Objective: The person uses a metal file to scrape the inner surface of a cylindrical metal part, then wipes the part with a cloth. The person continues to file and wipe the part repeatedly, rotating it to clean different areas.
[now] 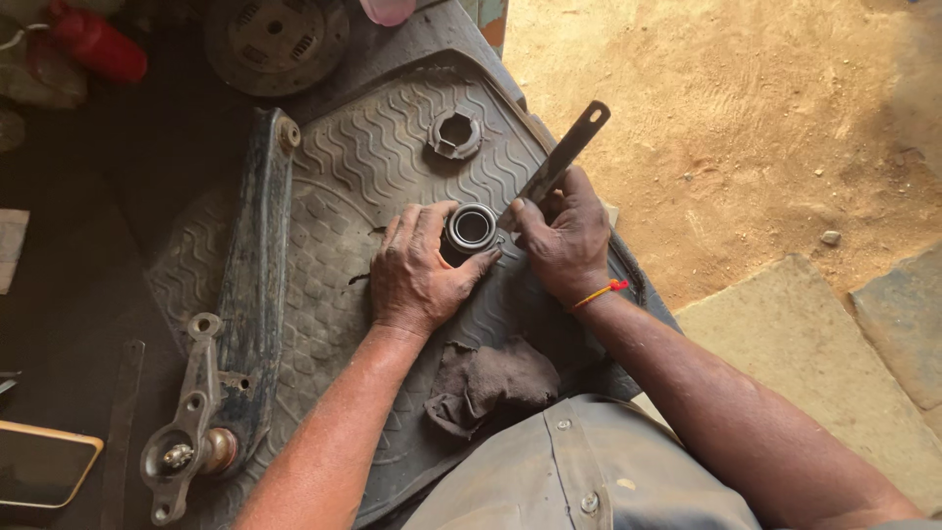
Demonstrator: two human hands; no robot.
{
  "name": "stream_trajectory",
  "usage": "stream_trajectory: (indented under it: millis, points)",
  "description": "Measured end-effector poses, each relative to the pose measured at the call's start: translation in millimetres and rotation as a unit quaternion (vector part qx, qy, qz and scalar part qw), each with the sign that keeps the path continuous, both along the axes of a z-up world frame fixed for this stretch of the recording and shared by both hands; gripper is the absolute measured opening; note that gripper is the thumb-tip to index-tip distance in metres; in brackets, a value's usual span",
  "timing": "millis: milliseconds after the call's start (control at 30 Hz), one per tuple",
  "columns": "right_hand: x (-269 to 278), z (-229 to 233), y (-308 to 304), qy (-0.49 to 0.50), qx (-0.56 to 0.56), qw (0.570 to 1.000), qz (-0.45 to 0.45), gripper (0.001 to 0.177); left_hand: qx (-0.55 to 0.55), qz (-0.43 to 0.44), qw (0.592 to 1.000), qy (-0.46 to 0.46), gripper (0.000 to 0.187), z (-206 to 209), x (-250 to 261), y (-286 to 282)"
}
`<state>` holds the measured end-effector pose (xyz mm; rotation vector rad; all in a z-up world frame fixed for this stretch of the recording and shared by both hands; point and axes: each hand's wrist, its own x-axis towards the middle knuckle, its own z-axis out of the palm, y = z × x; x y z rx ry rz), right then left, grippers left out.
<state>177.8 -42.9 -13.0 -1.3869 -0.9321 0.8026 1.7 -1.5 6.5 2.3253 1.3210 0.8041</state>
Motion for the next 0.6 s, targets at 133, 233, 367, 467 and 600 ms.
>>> stream_trajectory:
  millis: [133, 233, 367, 467, 600]
  points:
    - [-1, 3, -7, -0.039, 0.032, 0.998, 0.029, 0.021, 0.01, -0.006, 1.0, -0.011, 0.063, 0, -1, 0]
    - [1, 3, -6, -0.029, 0.001, 0.999, 0.019, 0.022, -0.003, 0.0, 1.0, -0.006, 0.063, -1, -1, 1]
    - [0, 2, -5, -0.047, 0.004, 0.999, 0.01, 0.021, 0.009, -0.003, 1.0, -0.016, 0.063, -1, -2, 1]
    - [0, 3, -6, -0.038, 0.018, 0.999, 0.022, 0.022, 0.003, -0.004, 1.0, -0.021, 0.062, 1, -1, 2]
    - [1, 0, 4, -0.058, -0.016, 0.998, -0.003, 0.02, -0.033, 0.02, 0.999, -0.004, 0.063, 3, 1, 1]
